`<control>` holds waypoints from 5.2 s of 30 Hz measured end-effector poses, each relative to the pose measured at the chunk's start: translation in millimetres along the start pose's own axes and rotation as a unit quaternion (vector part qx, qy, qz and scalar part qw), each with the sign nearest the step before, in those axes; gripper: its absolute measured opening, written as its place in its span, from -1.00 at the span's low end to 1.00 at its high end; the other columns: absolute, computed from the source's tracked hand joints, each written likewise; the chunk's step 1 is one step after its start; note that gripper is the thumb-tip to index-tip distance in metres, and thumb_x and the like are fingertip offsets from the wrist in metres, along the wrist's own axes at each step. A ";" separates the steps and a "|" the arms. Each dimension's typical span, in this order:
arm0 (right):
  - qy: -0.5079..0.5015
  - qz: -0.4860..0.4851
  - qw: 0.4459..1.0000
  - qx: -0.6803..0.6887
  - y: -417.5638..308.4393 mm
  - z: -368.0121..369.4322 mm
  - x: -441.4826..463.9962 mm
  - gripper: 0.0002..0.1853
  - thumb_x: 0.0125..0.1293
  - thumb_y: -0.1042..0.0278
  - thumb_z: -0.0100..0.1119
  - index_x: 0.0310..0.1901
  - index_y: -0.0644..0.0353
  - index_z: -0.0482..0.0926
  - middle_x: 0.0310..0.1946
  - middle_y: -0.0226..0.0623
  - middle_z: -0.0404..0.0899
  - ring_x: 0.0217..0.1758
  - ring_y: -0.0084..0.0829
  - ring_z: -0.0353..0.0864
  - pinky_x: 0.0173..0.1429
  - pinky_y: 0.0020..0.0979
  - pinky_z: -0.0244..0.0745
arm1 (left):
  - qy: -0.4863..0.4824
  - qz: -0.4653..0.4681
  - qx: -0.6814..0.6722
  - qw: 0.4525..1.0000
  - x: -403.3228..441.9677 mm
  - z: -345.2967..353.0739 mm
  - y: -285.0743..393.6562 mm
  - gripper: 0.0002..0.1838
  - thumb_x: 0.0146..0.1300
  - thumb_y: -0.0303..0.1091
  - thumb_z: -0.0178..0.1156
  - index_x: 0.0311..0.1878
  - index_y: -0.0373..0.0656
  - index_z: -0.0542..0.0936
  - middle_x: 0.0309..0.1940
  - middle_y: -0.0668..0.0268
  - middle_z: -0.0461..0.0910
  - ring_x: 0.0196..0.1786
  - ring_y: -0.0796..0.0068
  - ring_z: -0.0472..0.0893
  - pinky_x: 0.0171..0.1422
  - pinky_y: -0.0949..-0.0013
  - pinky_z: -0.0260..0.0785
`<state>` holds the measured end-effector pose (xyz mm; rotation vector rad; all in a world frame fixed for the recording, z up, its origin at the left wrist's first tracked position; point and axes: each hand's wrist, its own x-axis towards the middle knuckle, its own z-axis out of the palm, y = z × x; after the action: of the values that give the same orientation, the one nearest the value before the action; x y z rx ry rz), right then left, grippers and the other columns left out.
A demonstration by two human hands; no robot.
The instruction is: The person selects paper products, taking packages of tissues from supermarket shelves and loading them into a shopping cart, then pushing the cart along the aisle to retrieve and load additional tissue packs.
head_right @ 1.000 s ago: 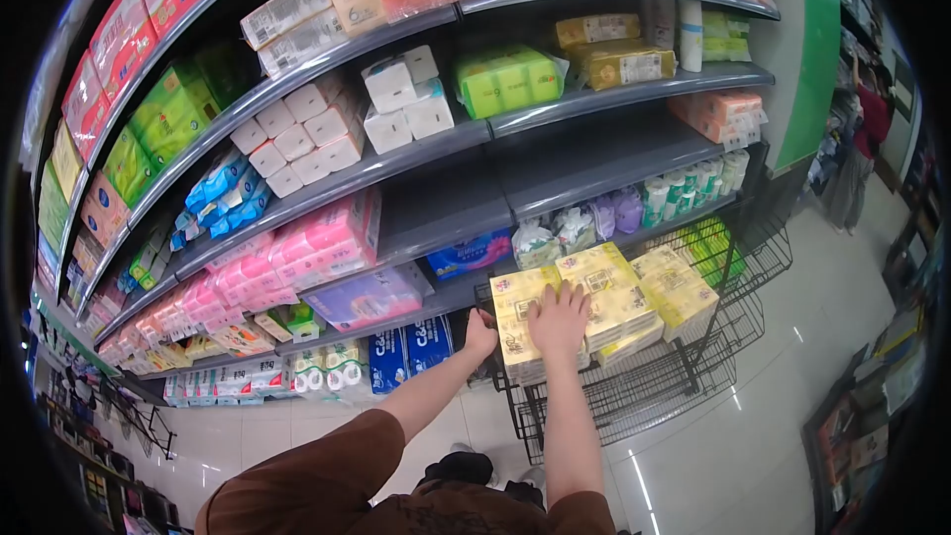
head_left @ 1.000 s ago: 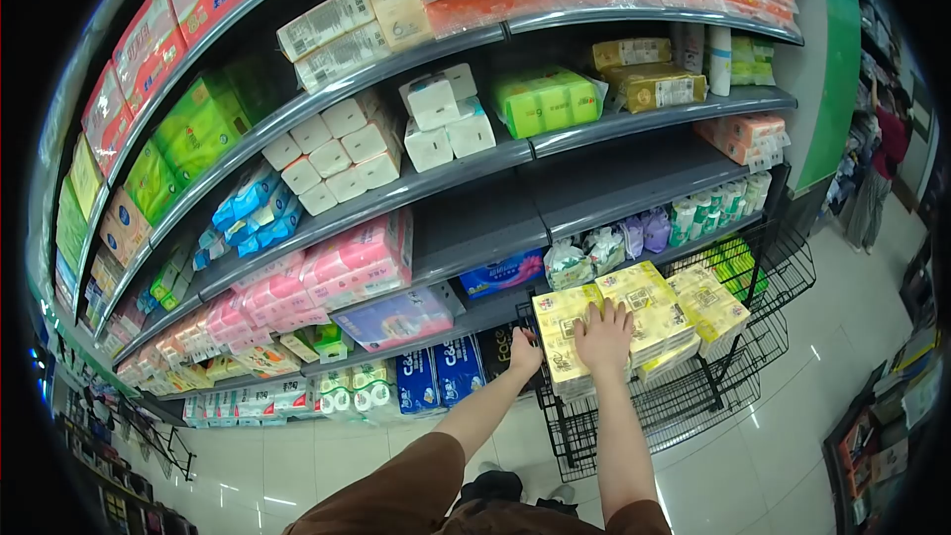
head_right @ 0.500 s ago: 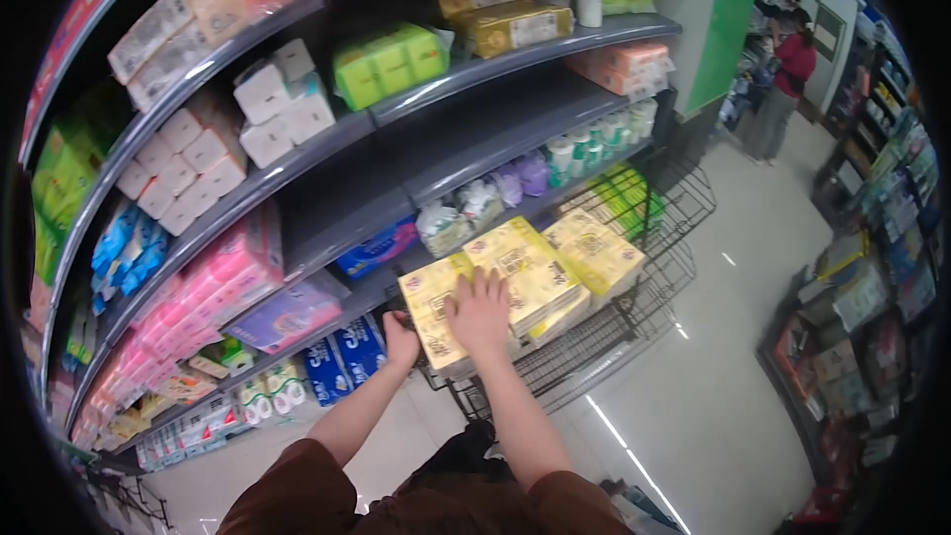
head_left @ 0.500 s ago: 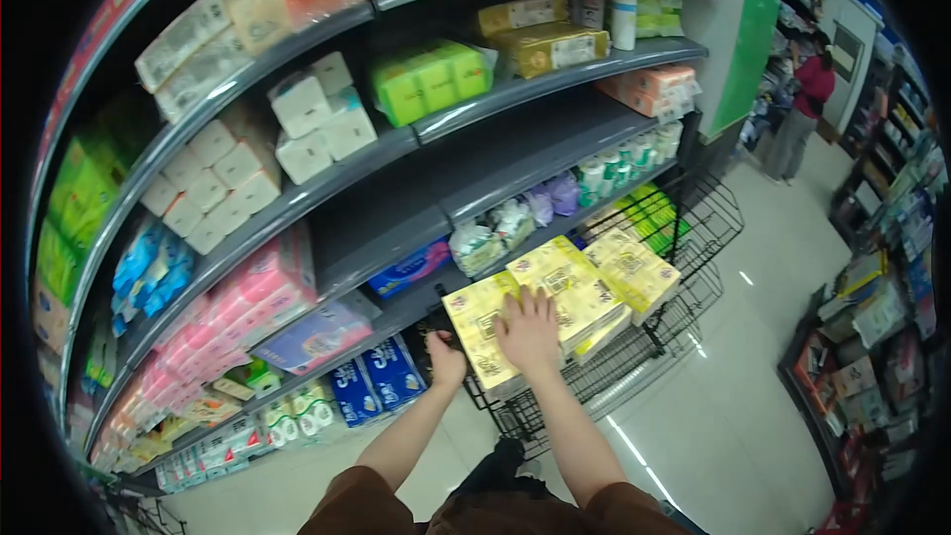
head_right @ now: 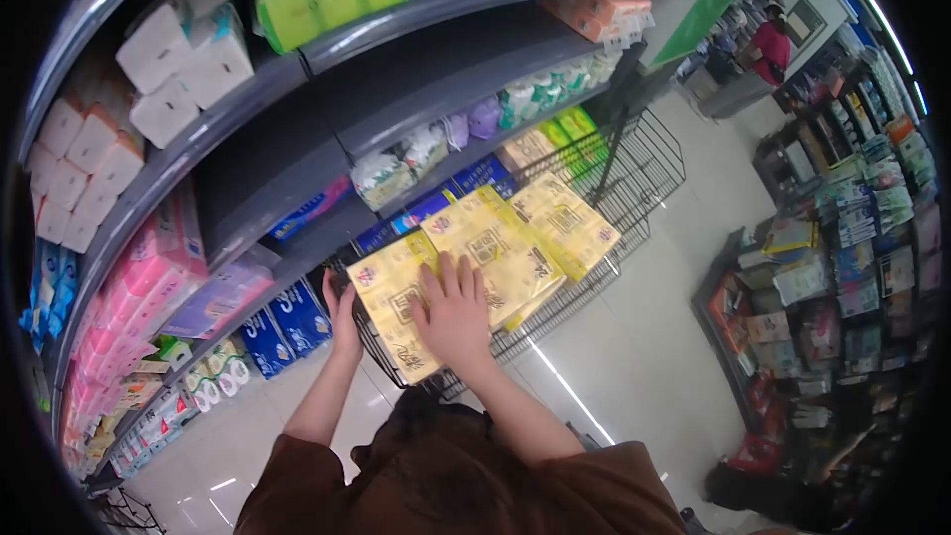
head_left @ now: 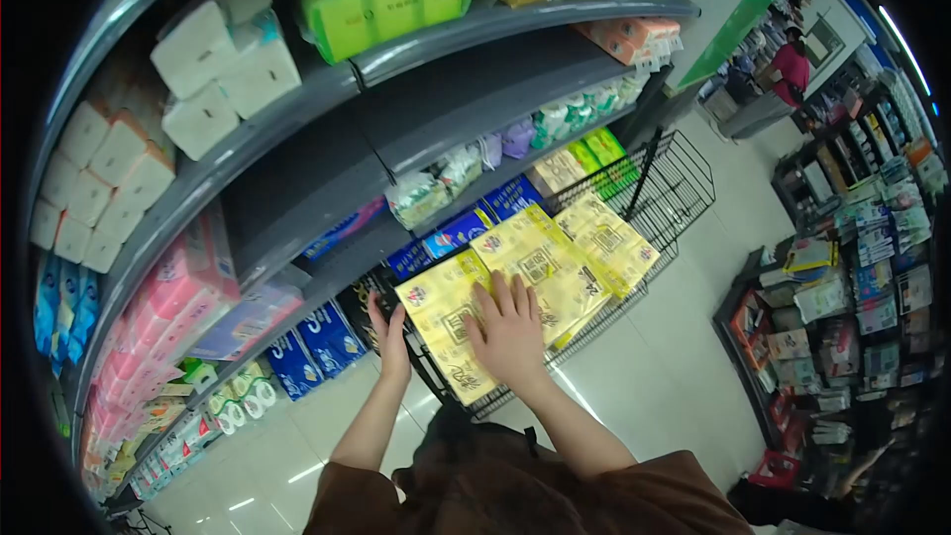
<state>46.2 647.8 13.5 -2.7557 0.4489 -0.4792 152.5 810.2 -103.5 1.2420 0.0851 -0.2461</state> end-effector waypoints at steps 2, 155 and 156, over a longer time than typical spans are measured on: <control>-0.022 0.010 1.000 -0.009 0.3 -3.4 1.6 -0.46 0.36 0.04 0.11 0.28 0.16 0.48 0.38 0.03 0.31 0.46 0.18 0.20 0.52 0.11 0.05 | 0.011 -0.030 -0.013 0.999 -1.7 11.9 12.7 -0.42 0.48 -0.20 0.07 0.48 -0.06 0.16 0.41 0.15 0.22 0.41 0.27 0.24 0.51 0.28 0.02; 0.042 0.058 0.887 0.457 240.5 -187.1 457.2 -0.74 0.40 0.13 0.16 -0.16 0.18 0.52 -0.34 -0.37 0.56 -0.30 -0.50 0.53 -0.19 -0.45 0.43 | -0.067 -0.153 -0.291 0.942 20.7 82.3 51.1 -0.26 0.22 -0.45 0.20 0.46 -0.24 0.18 0.35 0.10 0.40 0.39 0.12 0.42 0.48 0.03 0.26; 0.066 0.080 0.856 0.506 234.4 -194.0 453.1 -0.67 0.41 0.04 0.13 -0.12 0.19 0.52 -0.31 -0.35 0.55 -0.27 -0.47 0.53 -0.13 -0.40 0.46 | -0.068 -0.150 -0.288 0.943 19.1 83.0 46.6 -0.26 0.22 -0.46 0.20 0.47 -0.24 0.18 0.35 0.09 0.40 0.39 0.11 0.41 0.49 0.03 0.26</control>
<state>321.6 229.2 229.8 -1.6580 0.3147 -0.6283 176.1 743.2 -37.2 0.6211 0.2108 -0.5302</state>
